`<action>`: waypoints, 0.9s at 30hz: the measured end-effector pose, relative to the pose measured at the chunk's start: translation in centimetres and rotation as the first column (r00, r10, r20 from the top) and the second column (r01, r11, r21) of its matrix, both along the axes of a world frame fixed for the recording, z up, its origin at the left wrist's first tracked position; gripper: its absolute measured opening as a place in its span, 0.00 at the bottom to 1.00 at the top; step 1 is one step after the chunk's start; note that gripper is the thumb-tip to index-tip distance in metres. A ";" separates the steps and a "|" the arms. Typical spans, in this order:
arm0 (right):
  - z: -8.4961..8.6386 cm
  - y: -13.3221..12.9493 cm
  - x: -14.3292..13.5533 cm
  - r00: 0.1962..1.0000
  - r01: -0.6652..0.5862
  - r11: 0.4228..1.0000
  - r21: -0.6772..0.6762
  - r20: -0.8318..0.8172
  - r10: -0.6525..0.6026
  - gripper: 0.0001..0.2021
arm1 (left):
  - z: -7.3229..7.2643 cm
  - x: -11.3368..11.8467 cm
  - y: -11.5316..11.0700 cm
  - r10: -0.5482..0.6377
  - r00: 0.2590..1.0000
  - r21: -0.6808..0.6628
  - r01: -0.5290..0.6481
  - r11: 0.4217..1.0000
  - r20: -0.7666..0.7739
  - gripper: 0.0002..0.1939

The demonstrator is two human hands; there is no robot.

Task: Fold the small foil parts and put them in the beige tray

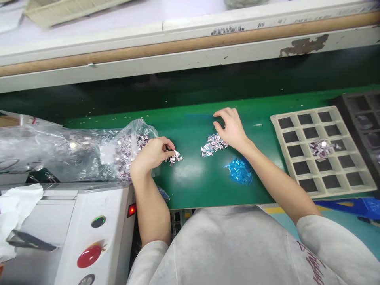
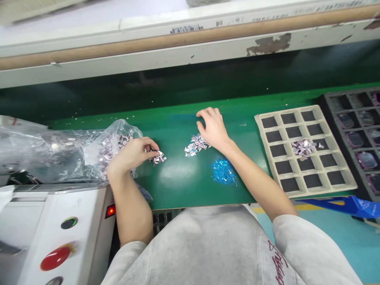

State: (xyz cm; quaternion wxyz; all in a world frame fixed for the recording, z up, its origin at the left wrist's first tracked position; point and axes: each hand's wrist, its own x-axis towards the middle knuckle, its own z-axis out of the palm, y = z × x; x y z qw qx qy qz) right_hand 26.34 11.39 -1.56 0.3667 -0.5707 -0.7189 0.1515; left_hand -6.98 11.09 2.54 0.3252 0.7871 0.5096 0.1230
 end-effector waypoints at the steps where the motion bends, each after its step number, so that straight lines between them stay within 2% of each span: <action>1: -0.4 0.3 0.3 1.000 0.009 1.000 0.009 0.002 -0.009 0.10 | 0.1 0.1 -0.1 -0.006 1.000 -0.006 0.006 1.000 0.010 0.07; 4: -1.5 1.1 0.9 1.000 -0.002 1.000 0.004 -0.001 0.002 0.13 | 0.7 0.4 -0.5 -0.011 0.999 -0.047 0.013 0.999 0.050 0.08; 10: -2.7 2.0 0.9 1.000 -0.006 1.000 -0.021 0.020 0.006 0.14 | 1.9 1.8 -1.7 0.118 0.938 -0.118 -0.084 0.989 0.327 0.12; 16: -2.8 2.4 0.7 1.000 0.026 1.000 -0.008 0.017 -0.026 0.11 | 1.5 3.8 -1.8 0.186 0.864 -0.193 -0.106 0.975 0.467 0.19; 20: -2.3 2.3 0.7 0.998 0.046 0.999 -0.006 -0.050 -0.047 0.06 | 0.7 5.3 -1.7 0.224 0.818 -0.247 -0.104 0.963 0.529 0.17; 24: -0.7 1.1 -0.1 0.985 0.063 0.998 0.014 -0.165 -0.059 0.06 | -0.1 6.8 -1.6 0.264 0.762 -0.227 -0.156 0.961 0.591 0.14; 27: 1.0 -0.7 -1.6 0.951 -0.026 1.000 -0.018 -0.309 0.019 0.06 | -0.6 7.8 -1.6 0.303 0.717 -0.204 -0.224 0.953 0.628 0.15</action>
